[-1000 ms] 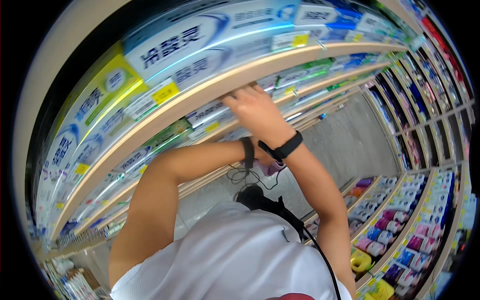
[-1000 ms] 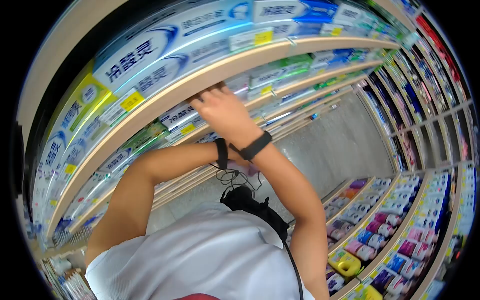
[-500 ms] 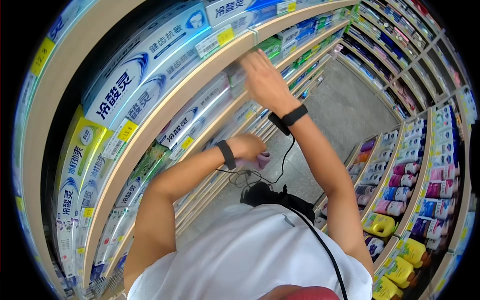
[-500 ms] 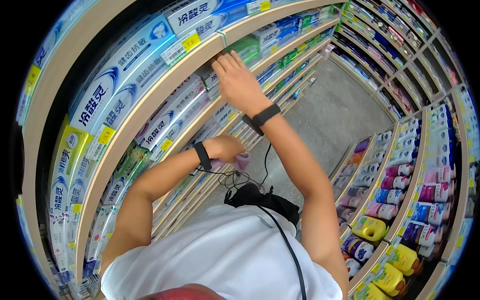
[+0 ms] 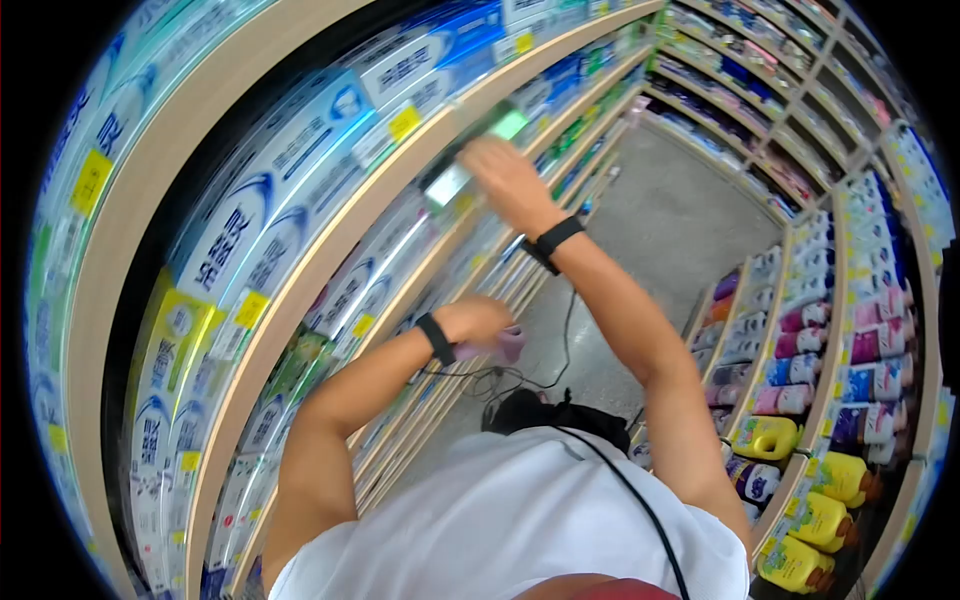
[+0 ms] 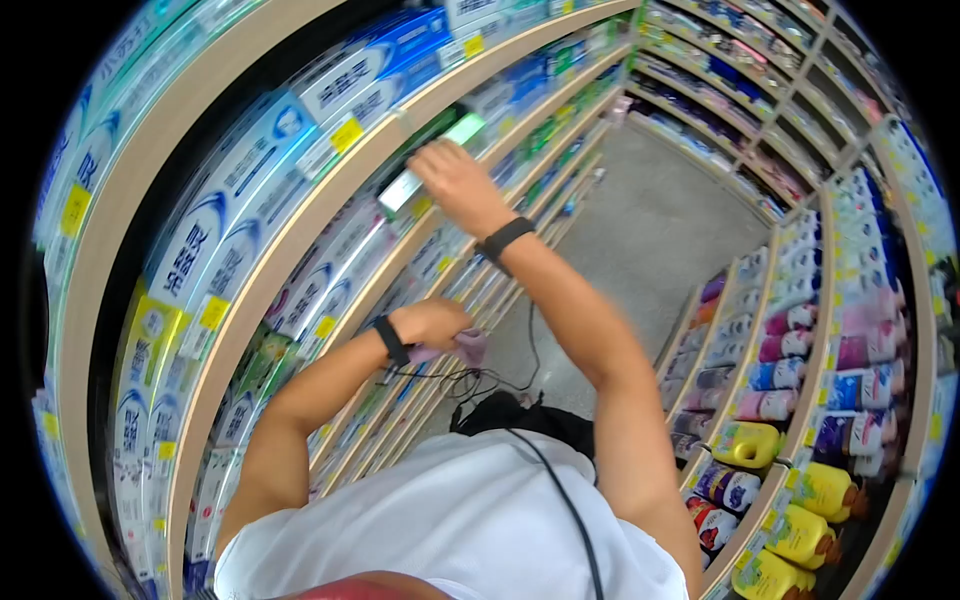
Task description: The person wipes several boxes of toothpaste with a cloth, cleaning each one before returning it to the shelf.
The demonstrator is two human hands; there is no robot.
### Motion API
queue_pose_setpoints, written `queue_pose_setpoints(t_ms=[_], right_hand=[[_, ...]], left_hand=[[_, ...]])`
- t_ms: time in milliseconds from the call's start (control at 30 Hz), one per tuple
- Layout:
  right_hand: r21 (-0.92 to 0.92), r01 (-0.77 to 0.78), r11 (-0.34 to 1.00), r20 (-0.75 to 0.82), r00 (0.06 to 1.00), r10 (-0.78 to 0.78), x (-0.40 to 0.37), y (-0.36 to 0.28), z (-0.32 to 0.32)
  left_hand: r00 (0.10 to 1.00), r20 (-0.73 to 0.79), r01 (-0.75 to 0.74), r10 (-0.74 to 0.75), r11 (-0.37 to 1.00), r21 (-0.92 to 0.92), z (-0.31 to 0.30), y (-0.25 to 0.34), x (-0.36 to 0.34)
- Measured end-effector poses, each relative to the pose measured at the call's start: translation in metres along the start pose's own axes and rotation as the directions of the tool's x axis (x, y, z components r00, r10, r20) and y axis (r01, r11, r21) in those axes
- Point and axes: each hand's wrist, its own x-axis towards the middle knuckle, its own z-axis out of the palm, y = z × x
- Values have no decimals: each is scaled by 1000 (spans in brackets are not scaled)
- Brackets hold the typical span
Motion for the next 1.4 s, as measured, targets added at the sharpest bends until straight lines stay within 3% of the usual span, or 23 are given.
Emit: queue_pose_setpoints(t_ms=[67, 133, 200, 300, 367, 433, 467, 500, 533, 600, 667, 700, 733, 800, 867, 900, 1000, 1067, 1100, 1200, 1233, 1300, 1400], right_hand=[[71, 57, 996, -98, 994, -50, -2, 3, -1], [65, 47, 997, -24, 999, -45, -13, 5, -9], [-105, 47, 993, -78, 995, -56, -25, -6, -23], [-28, -124, 992, -110, 987, 120, -41, -26, -67], [86, -386, 919, -96, 914, 393, -67, -40, -89], [253, -638, 727, -104, 729, 676, -93, -61, -113], [241, -644, 726, -94, 729, 678, -108, -69, -114], [446, -731, 516, -101, 532, 841, -131, -74, -111], [627, -731, 269, -54, 303, 951, -156, -79, -106], [623, -782, 26, 60, 81, 995, -191, -96, -102], [632, -768, -106, 136, -24, 990, -208, -112, -103], [726, -580, -369, 321, -187, 928, -221, -115, -92], [727, -314, -610, 536, -295, 791, -226, -126, -76], [628, -238, -741, 706, -228, 671, -215, -135, -75], [676, -265, -688, 700, -61, 712, -199, -140, -68], [677, -266, -686, 705, -35, 709, -192, -139, -69], [737, -186, -649, 629, -163, 761, -203, -135, -57], [767, -232, -599, 570, -182, 801, -244, -121, -40], [791, -204, -577, 542, -202, 815, -252, -114, -39], [795, -107, -597, 532, -350, 771, -251, -105, -54], [790, -82, -607, 546, -357, 758, -261, -106, -52], [765, 16, -644, 633, -210, 746, -258, -97, -42], [809, 14, -588, 581, -177, 795, -248, -102, -31]], left_hand=[[1000, -22, -21, 20, 1000, -16, 4, -7, 6], [1000, 17, -27, 25, 996, 89, 10, -15, 12], [1000, -20, -16, 16, 999, 28, -10, 0, 4], [996, -78, -43, 38, 997, -63, -26, 12, 0], [987, -156, -47, 29, 992, -117, -20, 5, 7], [958, -284, -15, -43, 980, -198, -20, 6, 12], [910, -393, 16, -130, 960, -279, -21, 8, 15], [913, -388, 8, -126, 957, -292, -23, 10, 15], [869, -446, -24, -213, 882, -470, -28, 12, 15], [829, -455, -60, -325, 756, -652, -32, 18, 16], [771, -530, -267, -352, 578, -772, -36, 19, 19], [719, -653, -449, -238, 559, -698, -43, 25, 21], [770, -569, -354, -288, 549, -757, -39, 20, 21], [738, -566, -223, -367, 659, -718, -24, 13, 22], [747, -560, -87, -358, 782, -617, 14, -14, 38], [765, -538, -56, -354, 795, -603, 14, -9, 33], [827, -521, -181, -211, 777, -603, 2, 23, 33], [967, -236, -80, -100, 759, -646, -20, 41, 18], [975, -216, -92, -59, 774, -627, -20, 43, 17], [985, -121, -169, 120, 585, -793, -23, 40, 15], [989, -94, -142, 112, 591, -794, -22, 41, 15], [996, -40, -81, 77, 642, -762, -33, 37, 10], [994, -106, -97, 28, 684, -723, -34, 27, 10]])
